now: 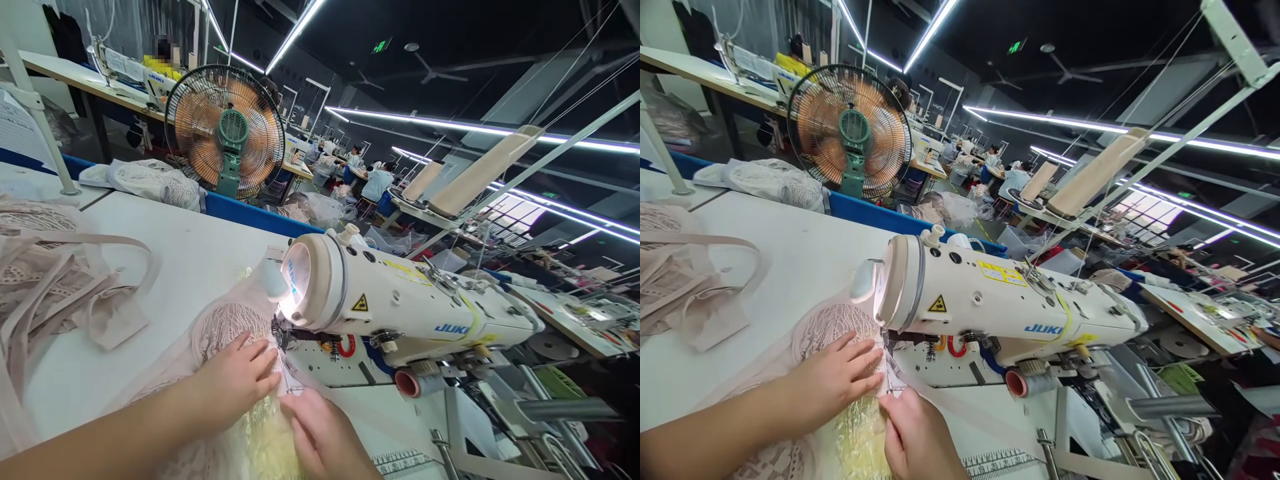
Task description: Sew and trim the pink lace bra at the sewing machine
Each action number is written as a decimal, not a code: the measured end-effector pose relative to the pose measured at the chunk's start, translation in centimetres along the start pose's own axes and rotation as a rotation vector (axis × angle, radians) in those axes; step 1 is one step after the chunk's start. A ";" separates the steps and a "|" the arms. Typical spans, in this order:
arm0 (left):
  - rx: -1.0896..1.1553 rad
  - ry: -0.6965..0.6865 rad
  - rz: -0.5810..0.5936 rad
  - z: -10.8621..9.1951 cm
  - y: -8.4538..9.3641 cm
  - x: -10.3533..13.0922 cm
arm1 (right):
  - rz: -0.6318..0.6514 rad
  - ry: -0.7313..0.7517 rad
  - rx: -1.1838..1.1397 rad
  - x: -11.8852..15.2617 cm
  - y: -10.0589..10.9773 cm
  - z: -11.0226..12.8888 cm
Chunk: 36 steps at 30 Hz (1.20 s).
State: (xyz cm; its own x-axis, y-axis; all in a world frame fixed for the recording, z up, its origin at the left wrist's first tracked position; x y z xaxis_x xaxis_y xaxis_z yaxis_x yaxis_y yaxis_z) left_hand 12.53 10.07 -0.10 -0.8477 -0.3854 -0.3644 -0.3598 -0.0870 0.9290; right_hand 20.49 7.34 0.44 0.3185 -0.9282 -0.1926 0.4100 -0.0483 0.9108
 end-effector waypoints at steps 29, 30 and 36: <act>-0.109 -0.100 -0.106 0.7 1.0 -0.8 | 0.027 0.005 -0.098 -0.4 0.1 -0.5; -0.116 -0.112 -0.123 0.6 1.1 -0.9 | 0.031 0.010 -0.090 -0.3 0.1 -0.5; -0.141 -0.149 -0.183 0.7 1.3 -0.8 | 0.029 -0.005 -0.050 -0.5 -0.1 -0.6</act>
State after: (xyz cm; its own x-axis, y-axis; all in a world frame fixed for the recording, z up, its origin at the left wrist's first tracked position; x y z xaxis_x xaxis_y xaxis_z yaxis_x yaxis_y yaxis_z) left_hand 12.53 10.90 1.35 -0.8251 -0.2131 -0.5233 -0.4635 -0.2742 0.8426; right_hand 20.80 8.01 0.18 0.3264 -0.9308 -0.1642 0.4432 -0.0027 0.8964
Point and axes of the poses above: each hand's wrist, its own x-axis away from the middle knuckle, its own y-axis out of the back of the hand, z = x × y, the point moved 10 cm from there along -x, towards the middle knuckle, and after that the axes turned 12 degrees about -z, right-handed, at the moved point
